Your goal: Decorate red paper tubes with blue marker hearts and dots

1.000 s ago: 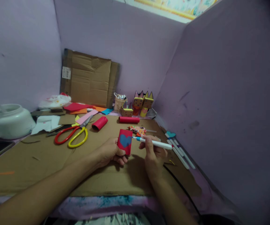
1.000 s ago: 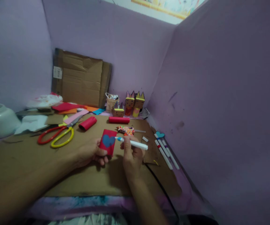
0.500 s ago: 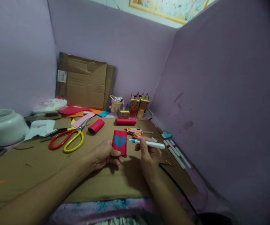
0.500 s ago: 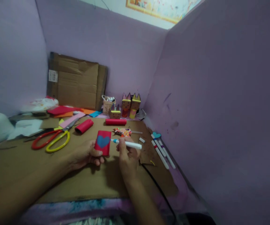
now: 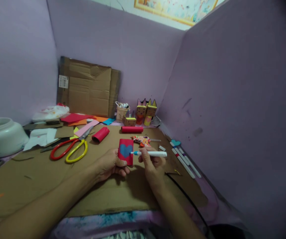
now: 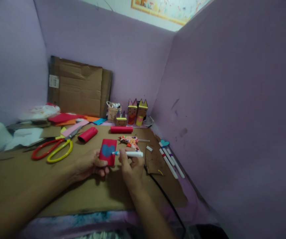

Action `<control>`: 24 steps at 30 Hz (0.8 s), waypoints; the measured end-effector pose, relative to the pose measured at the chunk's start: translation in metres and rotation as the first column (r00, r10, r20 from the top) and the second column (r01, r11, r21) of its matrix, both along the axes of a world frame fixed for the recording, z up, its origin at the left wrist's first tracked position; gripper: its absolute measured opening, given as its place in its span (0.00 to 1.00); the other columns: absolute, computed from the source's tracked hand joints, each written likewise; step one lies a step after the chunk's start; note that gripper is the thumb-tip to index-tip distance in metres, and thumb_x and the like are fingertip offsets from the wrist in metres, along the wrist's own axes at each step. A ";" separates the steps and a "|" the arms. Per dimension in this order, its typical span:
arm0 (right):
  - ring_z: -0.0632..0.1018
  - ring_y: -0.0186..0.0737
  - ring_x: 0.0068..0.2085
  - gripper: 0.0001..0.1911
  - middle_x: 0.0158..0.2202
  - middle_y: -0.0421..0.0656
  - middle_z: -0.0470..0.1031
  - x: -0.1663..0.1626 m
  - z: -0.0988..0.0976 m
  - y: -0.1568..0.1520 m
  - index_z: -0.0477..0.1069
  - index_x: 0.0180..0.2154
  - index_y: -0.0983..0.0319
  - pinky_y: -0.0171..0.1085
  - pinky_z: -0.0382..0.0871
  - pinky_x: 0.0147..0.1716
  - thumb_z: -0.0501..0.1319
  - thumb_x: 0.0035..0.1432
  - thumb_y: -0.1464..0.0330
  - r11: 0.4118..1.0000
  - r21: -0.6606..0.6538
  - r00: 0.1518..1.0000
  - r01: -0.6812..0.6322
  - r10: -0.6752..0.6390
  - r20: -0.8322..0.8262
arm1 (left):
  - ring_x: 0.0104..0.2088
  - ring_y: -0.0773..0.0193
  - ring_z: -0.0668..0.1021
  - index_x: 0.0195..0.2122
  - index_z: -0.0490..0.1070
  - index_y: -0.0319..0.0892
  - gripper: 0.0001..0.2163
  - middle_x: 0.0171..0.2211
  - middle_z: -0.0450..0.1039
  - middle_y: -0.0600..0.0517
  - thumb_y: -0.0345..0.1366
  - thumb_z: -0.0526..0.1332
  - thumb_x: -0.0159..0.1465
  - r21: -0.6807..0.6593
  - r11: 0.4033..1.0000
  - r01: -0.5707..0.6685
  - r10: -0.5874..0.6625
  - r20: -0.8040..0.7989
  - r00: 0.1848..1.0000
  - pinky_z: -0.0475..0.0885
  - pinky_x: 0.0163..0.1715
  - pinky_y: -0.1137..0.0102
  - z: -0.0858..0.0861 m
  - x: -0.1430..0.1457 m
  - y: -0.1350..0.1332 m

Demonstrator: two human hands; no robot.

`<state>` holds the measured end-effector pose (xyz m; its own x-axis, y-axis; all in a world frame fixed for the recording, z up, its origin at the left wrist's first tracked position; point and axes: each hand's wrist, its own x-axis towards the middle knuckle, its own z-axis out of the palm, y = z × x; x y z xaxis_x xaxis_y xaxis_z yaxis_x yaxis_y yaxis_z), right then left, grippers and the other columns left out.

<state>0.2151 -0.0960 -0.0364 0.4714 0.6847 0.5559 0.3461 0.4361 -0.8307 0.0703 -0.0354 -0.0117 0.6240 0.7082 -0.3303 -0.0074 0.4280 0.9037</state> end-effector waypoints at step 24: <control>0.72 0.33 0.23 0.12 0.20 0.38 0.71 0.000 0.004 0.000 0.74 0.30 0.63 0.33 0.66 0.24 0.59 0.61 0.62 0.995 0.092 0.999 0.035 -0.037 0.017 | 0.19 0.66 0.76 0.32 0.66 0.36 0.11 0.21 0.73 0.50 0.23 0.61 0.46 0.018 1.000 0.012 -0.012 -0.006 1.000 0.72 0.17 0.75 -0.002 0.000 0.000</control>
